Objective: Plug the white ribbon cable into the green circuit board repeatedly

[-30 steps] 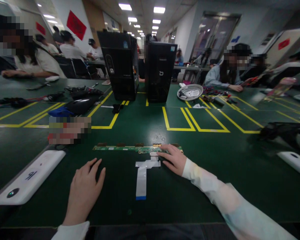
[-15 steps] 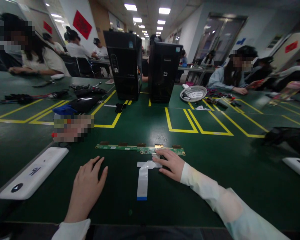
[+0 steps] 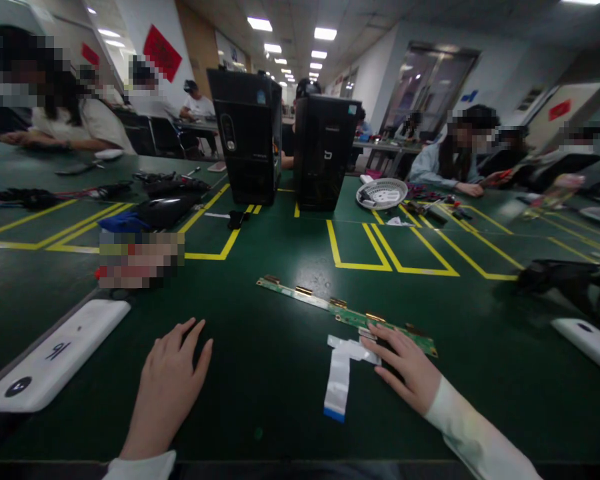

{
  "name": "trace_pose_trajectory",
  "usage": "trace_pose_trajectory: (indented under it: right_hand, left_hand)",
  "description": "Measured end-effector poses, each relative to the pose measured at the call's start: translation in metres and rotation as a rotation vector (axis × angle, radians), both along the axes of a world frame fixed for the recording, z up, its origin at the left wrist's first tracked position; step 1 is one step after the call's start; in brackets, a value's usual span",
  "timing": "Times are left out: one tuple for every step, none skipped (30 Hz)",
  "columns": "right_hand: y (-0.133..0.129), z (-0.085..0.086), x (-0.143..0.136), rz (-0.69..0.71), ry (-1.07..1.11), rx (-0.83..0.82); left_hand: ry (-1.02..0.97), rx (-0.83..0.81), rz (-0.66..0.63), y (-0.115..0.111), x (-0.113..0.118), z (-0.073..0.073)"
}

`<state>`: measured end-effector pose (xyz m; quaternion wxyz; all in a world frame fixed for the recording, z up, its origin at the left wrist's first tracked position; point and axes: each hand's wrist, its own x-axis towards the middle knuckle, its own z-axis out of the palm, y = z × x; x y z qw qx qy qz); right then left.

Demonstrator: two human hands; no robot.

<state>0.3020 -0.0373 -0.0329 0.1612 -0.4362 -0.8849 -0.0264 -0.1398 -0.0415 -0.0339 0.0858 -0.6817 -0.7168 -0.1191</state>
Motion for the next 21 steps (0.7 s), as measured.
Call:
trace_pose_trajectory:
  right_hand:
    - [-0.011, -0.003, 0.01, -0.043, -0.006, 0.016]
    - [-0.022, -0.006, 0.02, -0.084, -0.017, 0.027]
    - [-0.032, -0.009, 0.029, -0.124, -0.03, 0.035]
    - [-0.043, -0.012, 0.038, -0.166, -0.043, 0.042]
    - [-0.053, -0.015, 0.046, -0.212, -0.052, 0.054]
    - [-0.063, -0.017, 0.053, -0.256, -0.061, 0.064]
    - [-0.072, -0.019, 0.059, -0.3, -0.069, 0.07]
    - [-0.08, -0.021, 0.063, -0.35, -0.074, 0.074]
    - [-0.087, -0.023, 0.067, -0.404, -0.08, 0.076]
    - [-0.093, -0.024, 0.069, -0.461, -0.085, 0.077]
    - [-0.097, -0.026, 0.071, -0.521, -0.089, 0.079]
    - [-0.101, -0.027, 0.071, -0.582, -0.089, 0.087]
    - [-0.103, -0.028, 0.071, -0.636, -0.086, 0.103]
    - [-0.104, -0.03, 0.071, -0.671, -0.082, 0.115]
    - [-0.104, -0.031, 0.07, -0.691, -0.074, 0.126]
    - [-0.103, -0.032, 0.069, -0.703, -0.063, 0.137]
    - [-0.101, -0.033, 0.069, -0.709, -0.049, 0.145]
    - [-0.099, -0.034, 0.068, -0.713, -0.038, 0.15]
    - [-0.096, -0.034, 0.068, -0.72, -0.03, 0.154]
    - [-0.094, -0.035, 0.07, -0.732, -0.027, 0.156]
    - [-0.091, -0.037, 0.073, -0.745, -0.03, 0.158]
  left_hand:
    - [0.0, 0.005, 0.002, 0.0, 0.0, -0.001]
    - [-0.001, 0.008, 0.002, 0.0, -0.001, -0.002]
    - [-0.004, 0.009, 0.001, 0.0, -0.002, -0.003]
    - [-0.008, 0.008, 0.0, 0.0, -0.002, -0.004]
    - [-0.012, 0.006, -0.001, 0.0, -0.003, -0.004]
    - [-0.015, 0.004, -0.004, 0.0, -0.004, -0.005]
    - [-0.015, 0.002, -0.006, 0.001, -0.004, -0.005]
    - [-0.014, 0.0, -0.008, 0.001, -0.005, -0.006]
    - [-0.012, -0.003, -0.007, 0.001, -0.006, -0.006]
    - [-0.01, -0.011, -0.007, 0.002, -0.006, -0.006]
    - [-0.007, -0.021, -0.006, 0.002, -0.007, -0.006]
    - [-0.005, -0.031, -0.005, 0.002, -0.007, -0.006]
    - [-0.005, -0.04, -0.003, 0.002, -0.008, -0.006]
    - [-0.005, -0.048, -0.004, 0.002, -0.008, -0.006]
    - [-0.005, -0.052, -0.005, 0.002, -0.008, -0.005]
    - [-0.005, -0.056, -0.006, 0.002, -0.008, -0.005]
    - [-0.005, -0.058, -0.007, 0.002, -0.008, -0.005]
    - [-0.004, -0.058, -0.007, 0.002, -0.008, -0.005]
    - [-0.003, -0.056, -0.008, 0.002, -0.008, -0.005]
    - [-0.002, -0.05, -0.008, 0.002, -0.007, -0.004]
    - [-0.002, -0.042, -0.008, 0.002, -0.007, -0.003]
